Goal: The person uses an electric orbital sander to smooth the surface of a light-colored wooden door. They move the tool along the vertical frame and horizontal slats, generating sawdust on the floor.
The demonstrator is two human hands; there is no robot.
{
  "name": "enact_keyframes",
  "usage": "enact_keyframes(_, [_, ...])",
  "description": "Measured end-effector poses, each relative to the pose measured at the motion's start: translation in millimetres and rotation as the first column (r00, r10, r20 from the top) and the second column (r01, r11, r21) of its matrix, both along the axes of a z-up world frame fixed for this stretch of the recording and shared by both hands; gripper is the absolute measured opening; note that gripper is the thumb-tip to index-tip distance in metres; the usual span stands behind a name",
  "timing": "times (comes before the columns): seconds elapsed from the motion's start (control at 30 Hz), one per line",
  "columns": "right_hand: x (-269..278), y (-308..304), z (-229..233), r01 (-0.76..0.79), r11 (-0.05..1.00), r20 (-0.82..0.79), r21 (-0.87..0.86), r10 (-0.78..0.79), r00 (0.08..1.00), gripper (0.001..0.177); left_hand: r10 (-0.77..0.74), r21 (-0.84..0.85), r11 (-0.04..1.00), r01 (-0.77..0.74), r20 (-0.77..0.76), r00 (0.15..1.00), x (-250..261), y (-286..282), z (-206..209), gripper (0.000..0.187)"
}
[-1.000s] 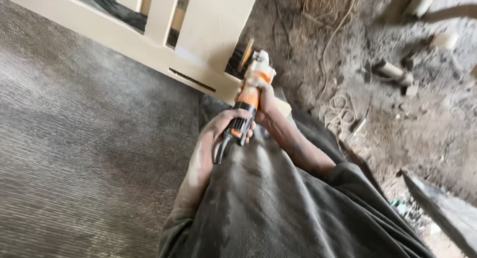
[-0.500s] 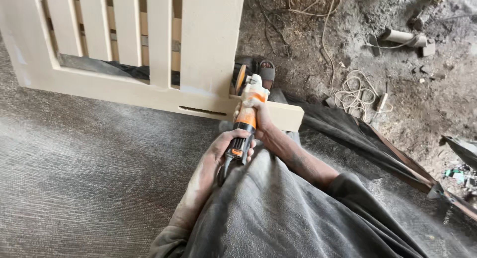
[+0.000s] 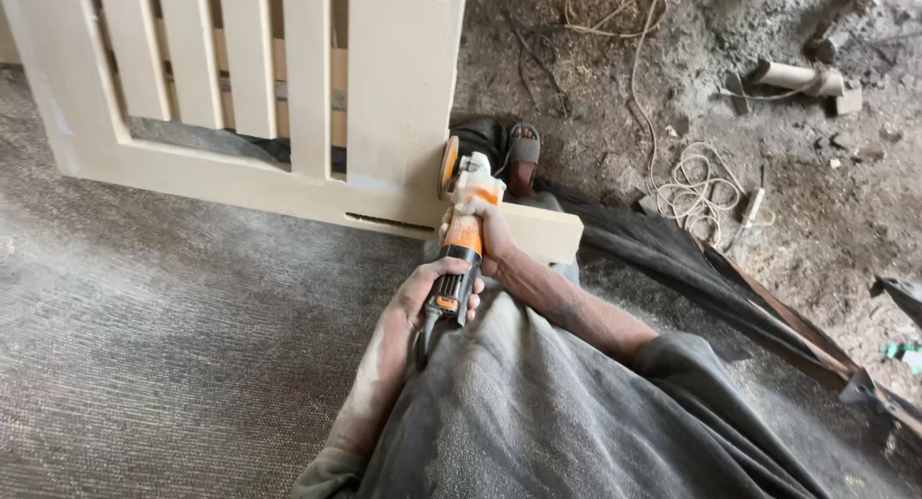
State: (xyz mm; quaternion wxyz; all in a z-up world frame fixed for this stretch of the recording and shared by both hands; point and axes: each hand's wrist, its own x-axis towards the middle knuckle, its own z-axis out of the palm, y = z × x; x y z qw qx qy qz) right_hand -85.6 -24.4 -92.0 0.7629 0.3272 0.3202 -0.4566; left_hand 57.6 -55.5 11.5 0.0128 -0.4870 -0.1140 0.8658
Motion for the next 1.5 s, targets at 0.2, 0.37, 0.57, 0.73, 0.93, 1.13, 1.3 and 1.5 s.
enact_keyframes(0.2, [-1.1, -5.7, 8.1, 0.026, 0.999, 0.078, 0.03, -0.028, 0.997, 0.029, -0.016, -0.021, 1.0, 0.016, 0.007, 1.0, -0.3, -3.9, 0.2, 0.042])
enact_keyframes(0.37, [-1.5, -9.5, 12.9, 0.012, 0.999, 0.047, 0.036, -0.014, 0.999, 0.028, -0.006, -0.042, 0.999, 0.006, -0.008, 1.0, -0.5, -6.6, 3.9, 0.041])
enact_keyframes(0.57, [-7.2, -12.2, 14.2, 0.001, 0.999, 0.054, 0.054, -0.004, 0.999, 0.029, 0.007, -0.05, 0.999, -0.006, 0.028, 1.0, -10.9, -8.0, 10.1, 0.04])
enact_keyframes(0.73, [-11.6, -18.7, 13.5, -0.014, 0.995, 0.106, 0.097, 0.004, 0.994, 0.03, 0.01, -0.013, 1.0, -0.01, 0.057, 0.998, -18.7, -17.2, 11.6, 0.04])
enact_keyframes(0.93, [-17.1, -23.3, 18.3, -0.003, 0.99, 0.137, 0.139, -0.016, 0.99, 0.028, -0.001, -0.009, 1.0, 0.002, 0.083, 0.997, -24.5, -25.6, 17.6, 0.04])
enact_keyframes(1.13, [-16.1, -27.5, 16.4, -0.005, 0.984, 0.192, 0.179, -0.03, 0.981, 0.029, -0.021, -0.021, 0.999, 0.024, 0.122, 0.992, -29.7, -35.1, 22.0, 0.039])
enact_keyframes(1.3, [-17.5, -27.7, 8.9, -0.033, 0.987, 0.195, 0.159, 0.001, 0.981, 0.028, -0.011, -0.016, 1.0, 0.014, 0.152, 0.988, -34.9, -39.1, 21.4, 0.039])
enact_keyframes(1.5, [-22.7, -31.5, 4.0, -0.022, 0.988, 0.202, 0.154, -0.009, 0.979, 0.025, 0.028, 0.012, 0.999, -0.03, 0.162, 0.986, -45.0, -41.1, 21.0, 0.039])
